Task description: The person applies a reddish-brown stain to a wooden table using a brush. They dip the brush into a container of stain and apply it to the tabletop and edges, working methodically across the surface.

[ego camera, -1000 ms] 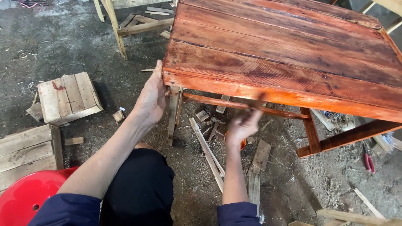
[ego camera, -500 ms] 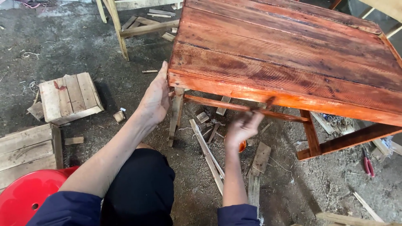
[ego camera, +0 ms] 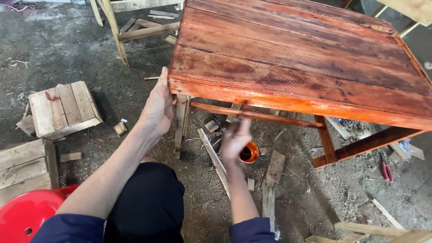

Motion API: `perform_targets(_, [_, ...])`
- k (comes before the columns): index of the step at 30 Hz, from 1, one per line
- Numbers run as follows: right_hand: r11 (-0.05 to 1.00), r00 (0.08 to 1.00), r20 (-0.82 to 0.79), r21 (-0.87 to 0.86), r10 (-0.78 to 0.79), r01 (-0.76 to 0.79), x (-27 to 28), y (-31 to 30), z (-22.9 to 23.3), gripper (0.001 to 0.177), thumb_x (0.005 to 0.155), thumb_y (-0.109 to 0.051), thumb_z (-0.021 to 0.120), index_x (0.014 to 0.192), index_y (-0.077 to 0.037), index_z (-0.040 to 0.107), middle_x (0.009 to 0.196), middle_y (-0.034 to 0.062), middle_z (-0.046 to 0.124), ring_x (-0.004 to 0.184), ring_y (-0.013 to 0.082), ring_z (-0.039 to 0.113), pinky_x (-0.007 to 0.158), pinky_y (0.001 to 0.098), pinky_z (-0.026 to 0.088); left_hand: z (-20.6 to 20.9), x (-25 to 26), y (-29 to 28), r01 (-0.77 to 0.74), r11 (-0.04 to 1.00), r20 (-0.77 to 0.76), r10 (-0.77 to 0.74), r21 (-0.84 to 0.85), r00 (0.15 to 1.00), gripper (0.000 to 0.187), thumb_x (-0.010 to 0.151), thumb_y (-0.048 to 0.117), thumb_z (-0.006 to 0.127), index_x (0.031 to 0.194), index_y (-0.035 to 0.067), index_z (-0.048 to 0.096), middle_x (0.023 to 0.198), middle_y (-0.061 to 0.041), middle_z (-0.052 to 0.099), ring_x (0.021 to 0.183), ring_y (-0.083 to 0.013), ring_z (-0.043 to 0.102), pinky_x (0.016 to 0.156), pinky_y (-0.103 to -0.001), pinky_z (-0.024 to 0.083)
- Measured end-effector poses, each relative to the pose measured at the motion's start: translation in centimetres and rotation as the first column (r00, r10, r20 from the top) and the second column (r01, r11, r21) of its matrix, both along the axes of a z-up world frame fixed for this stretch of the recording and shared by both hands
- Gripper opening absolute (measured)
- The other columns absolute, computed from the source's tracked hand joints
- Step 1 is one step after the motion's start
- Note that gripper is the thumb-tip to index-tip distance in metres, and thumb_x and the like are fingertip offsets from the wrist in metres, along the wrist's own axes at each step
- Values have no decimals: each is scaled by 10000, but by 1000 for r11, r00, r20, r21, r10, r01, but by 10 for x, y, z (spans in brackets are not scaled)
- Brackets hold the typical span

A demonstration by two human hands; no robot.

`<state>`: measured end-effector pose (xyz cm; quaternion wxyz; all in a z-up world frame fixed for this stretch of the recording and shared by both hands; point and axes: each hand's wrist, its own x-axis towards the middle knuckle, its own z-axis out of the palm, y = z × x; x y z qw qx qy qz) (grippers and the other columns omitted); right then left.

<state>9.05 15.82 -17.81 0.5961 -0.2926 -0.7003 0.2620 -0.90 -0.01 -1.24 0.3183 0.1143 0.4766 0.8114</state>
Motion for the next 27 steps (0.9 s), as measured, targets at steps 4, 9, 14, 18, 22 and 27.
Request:
perform_targets(4, [1000,999,43,-8,-11,11,8,13,3,193,937,42,529,982,-121,621,775,196,720,783,473,701,633,531,529,-24,-11,3,-8,1000,8,8,-24,1000,844,962,666,444,1632,184,269,1700,-99,276,1574,-309,231,1242,-495,143])
perform_targets(9, [993,990,-85,-42,-109,106,14,39,-2,147,997,-58,521,996,-184,598,606,59,675,551,258,686,582,385,543,-23,-11,3,7,1000,4,-7,5,1000,803,997,617,429,1640,186,217,1709,-128,235,1582,-336,188,1243,-500,118])
perform_targets(14, [1000,999,42,17,-12,11,6,12,9,149,974,-33,550,973,-157,632,608,154,660,577,390,662,546,485,511,-5,-4,1,8,999,-5,-8,-40,1000,813,965,653,432,1627,203,292,1694,-90,298,1575,-301,233,1239,-492,122])
perform_targets(18, [971,968,-76,-24,-239,238,27,63,-20,136,1009,-108,566,1118,-186,580,667,102,684,614,353,694,603,472,534,-22,-15,0,20,998,-14,-21,-62,1000,825,949,691,415,1622,223,322,1670,-82,361,1557,-287,279,1241,-493,73])
perform_targets(22, [986,969,-185,-41,-166,161,12,60,-38,181,1072,-168,471,1196,-161,603,533,10,607,469,213,616,571,317,518,-30,-20,7,14,999,-15,-15,-51,1000,768,970,662,432,1603,232,364,1661,-65,378,1535,-274,295,1222,-445,120])
perform_targets(27, [999,998,-53,14,-32,33,-4,-45,86,133,1061,-158,487,959,-118,563,632,159,627,560,402,654,561,446,496,-19,-11,3,-14,1000,-26,13,-25,1000,750,1007,611,404,1626,203,293,1709,-77,263,1566,-301,240,1210,-454,140])
